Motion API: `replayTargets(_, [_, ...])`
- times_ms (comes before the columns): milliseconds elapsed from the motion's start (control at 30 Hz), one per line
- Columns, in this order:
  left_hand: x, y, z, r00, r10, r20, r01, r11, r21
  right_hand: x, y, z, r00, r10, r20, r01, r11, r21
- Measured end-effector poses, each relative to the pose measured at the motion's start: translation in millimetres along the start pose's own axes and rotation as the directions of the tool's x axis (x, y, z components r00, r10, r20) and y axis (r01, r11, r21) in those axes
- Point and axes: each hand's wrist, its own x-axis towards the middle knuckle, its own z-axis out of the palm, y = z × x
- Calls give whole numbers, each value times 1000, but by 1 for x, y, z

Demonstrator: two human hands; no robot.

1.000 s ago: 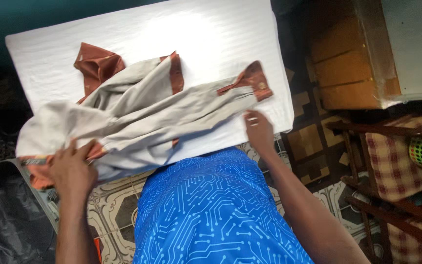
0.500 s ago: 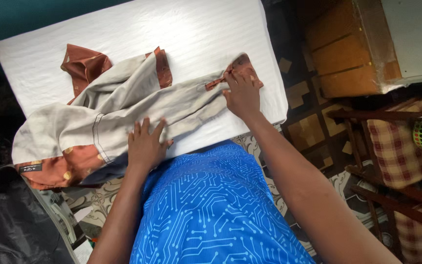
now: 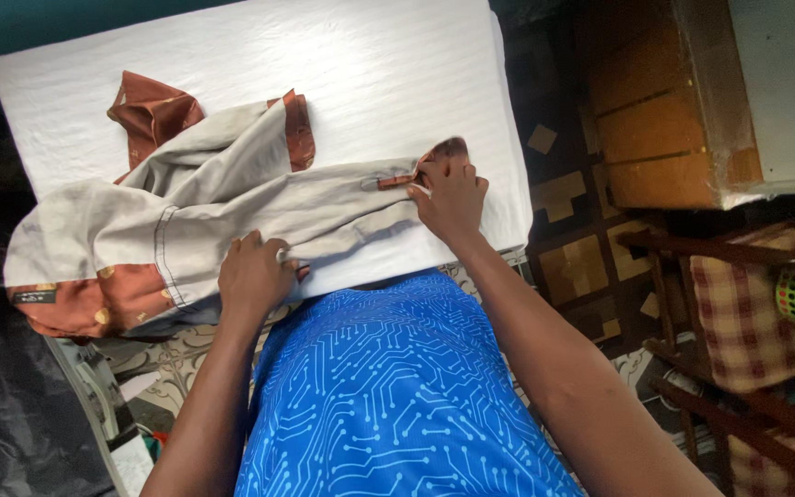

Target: The person spreads a patterned brown and white garment on a flat surface, smooths it by hand, and folds it.

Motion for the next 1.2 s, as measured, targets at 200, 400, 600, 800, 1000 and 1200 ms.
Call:
replayTargets(200, [10,73,-20,950,71,-304,-172,932,-319,3,-24,-28,997,-70,-13,71,975,211])
replayTargets(400, [-1,129,-52,883,141,-448,-404,716,-569,-12,-72,-94,965,-260,-46,259,897,358])
replayTargets(600, [-14,131,-53,859,10,-512,-360,723,-590,-4,-92,-117,918,-394,40,337,830,445])
replayTargets(800, [-18,107,-59,948,-83,-308,-211,561,-801,-2,-110,-125,921,-377,101,269,800,537])
replayTargets(1000, [-30,82,-67,949,-44,-311,-239,541,-806,-18,-130,-114,945,-326,24,281,847,451])
replayTargets(1200, [-37,48,-67,962,56,-269,-266,429,-863,-19,-158,-109,912,-176,372,-199,601,774])
